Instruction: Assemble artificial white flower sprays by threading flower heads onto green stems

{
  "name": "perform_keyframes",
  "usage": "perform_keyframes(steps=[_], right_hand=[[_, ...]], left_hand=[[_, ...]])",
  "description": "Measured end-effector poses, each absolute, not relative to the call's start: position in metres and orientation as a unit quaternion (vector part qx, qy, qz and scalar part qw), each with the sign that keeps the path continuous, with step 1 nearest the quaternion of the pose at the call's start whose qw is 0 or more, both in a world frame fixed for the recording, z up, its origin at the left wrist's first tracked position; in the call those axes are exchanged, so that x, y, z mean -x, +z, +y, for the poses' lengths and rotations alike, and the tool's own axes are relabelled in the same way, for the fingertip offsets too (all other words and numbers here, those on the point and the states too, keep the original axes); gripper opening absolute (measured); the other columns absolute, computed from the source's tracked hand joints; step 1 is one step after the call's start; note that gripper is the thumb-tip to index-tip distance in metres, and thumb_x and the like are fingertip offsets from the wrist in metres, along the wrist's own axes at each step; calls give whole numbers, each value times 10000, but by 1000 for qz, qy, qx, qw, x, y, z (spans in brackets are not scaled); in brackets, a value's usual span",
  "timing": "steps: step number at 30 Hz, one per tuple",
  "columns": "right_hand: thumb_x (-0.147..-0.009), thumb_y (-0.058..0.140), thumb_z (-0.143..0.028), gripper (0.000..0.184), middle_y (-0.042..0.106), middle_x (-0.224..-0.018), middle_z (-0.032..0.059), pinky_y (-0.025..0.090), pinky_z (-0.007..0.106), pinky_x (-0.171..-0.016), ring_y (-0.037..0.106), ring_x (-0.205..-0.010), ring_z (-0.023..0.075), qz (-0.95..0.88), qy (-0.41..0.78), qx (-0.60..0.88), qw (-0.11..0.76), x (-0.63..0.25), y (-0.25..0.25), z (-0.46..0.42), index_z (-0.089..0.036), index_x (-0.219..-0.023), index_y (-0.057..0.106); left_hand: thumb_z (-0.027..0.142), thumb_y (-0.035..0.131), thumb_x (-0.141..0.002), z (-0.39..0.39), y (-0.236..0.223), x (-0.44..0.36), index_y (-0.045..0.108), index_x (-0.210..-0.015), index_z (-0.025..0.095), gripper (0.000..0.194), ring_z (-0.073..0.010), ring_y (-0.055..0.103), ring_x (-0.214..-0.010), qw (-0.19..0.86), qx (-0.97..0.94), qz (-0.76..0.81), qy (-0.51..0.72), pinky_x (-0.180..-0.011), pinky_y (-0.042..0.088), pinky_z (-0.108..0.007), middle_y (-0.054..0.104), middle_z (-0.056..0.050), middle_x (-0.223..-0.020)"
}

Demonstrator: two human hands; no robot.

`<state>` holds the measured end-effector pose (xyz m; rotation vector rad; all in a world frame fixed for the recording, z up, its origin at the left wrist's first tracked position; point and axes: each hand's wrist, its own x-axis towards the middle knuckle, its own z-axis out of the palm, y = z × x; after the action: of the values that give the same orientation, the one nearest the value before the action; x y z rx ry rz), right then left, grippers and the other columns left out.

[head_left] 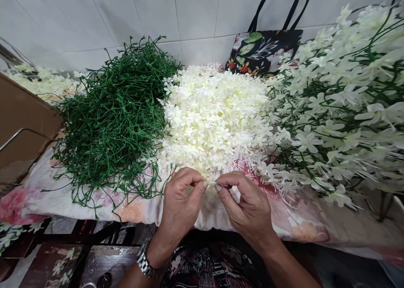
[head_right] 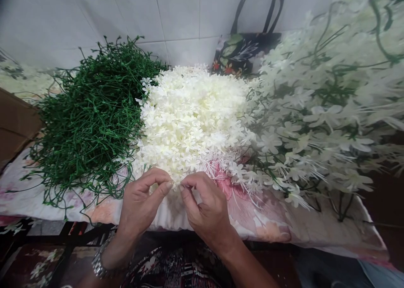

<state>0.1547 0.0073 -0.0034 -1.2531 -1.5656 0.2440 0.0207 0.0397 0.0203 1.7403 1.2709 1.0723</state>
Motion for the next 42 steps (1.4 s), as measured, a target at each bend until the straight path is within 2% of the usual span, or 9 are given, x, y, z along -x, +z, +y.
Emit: perform_keyframes(steps=[14, 18, 21, 26, 35, 39, 42], right_hand=[[-805, 535, -64, 117, 602, -680, -1, 491, 208, -575, 583, -631, 101, -668, 73, 506, 540, -149, -4, 3, -179, -813, 549], [-804, 543, -59, 138, 610, -709, 2, 493, 202, -561, 588, -633, 99, -662, 92, 497, 554, -150, -1, -5, -189, -848, 551], [-797, 546, -46, 158, 613, -718, 6, 494, 211, -574, 594, -648, 105, -657, 121, 487, 563, -150, -2, -11, -191, -857, 557], [-786, 545, -22, 200, 610, -730, 10, 500, 234, -596, 596, -671, 116, -648, 157, 469, 579, -147, -6, -18, -195, -883, 563], [-804, 526, -38, 165, 579, -707, 6, 485, 216, -561, 568, -646, 106, -639, 174, 479, 576, -143, -1, -22, -191, -854, 562], [-812, 528, -59, 145, 576, -723, 13, 486, 206, -552, 574, -656, 110, -670, 177, 474, 542, -149, 0, -23, -194, -856, 551], [-830, 529, -115, 159, 601, -826, 46, 516, 227, -633, 604, -762, 137, -705, 134, 476, 508, -153, 0, -22, -194, -964, 560]], left_hand=[[95, 600, -730, 25, 17, -18, 659, -646, 167, 125, -135, 611, -665, 476, -594, 442, 475, -631, 484, -210, 663, -17, -674], [113, 608, -765, 16, 14, -14, 691, -747, 190, 114, -138, 624, -714, 488, -595, 401, 497, -671, 492, -212, 685, -17, -731], [124, 597, -796, 11, 7, -13, 697, -832, 217, 141, -121, 608, -665, 521, -551, 401, 514, -627, 485, -200, 683, -2, -735], [128, 659, -756, 9, 1, -15, 692, -751, 209, 88, -118, 575, -663, 553, -529, 381, 520, -616, 462, -199, 637, 5, -692], [81, 607, -776, 3, 11, -20, 655, -727, 191, 130, -126, 562, -648, 486, -587, 361, 538, -587, 457, -223, 601, -8, -670], [97, 583, -784, 6, 15, -17, 634, -687, 181, 138, -135, 563, -611, 514, -587, 354, 515, -553, 457, -245, 603, -19, -641], [97, 574, -770, 5, 18, -12, 615, -661, 179, 142, -131, 544, -580, 537, -599, 357, 475, -535, 446, -248, 590, -15, -619]])
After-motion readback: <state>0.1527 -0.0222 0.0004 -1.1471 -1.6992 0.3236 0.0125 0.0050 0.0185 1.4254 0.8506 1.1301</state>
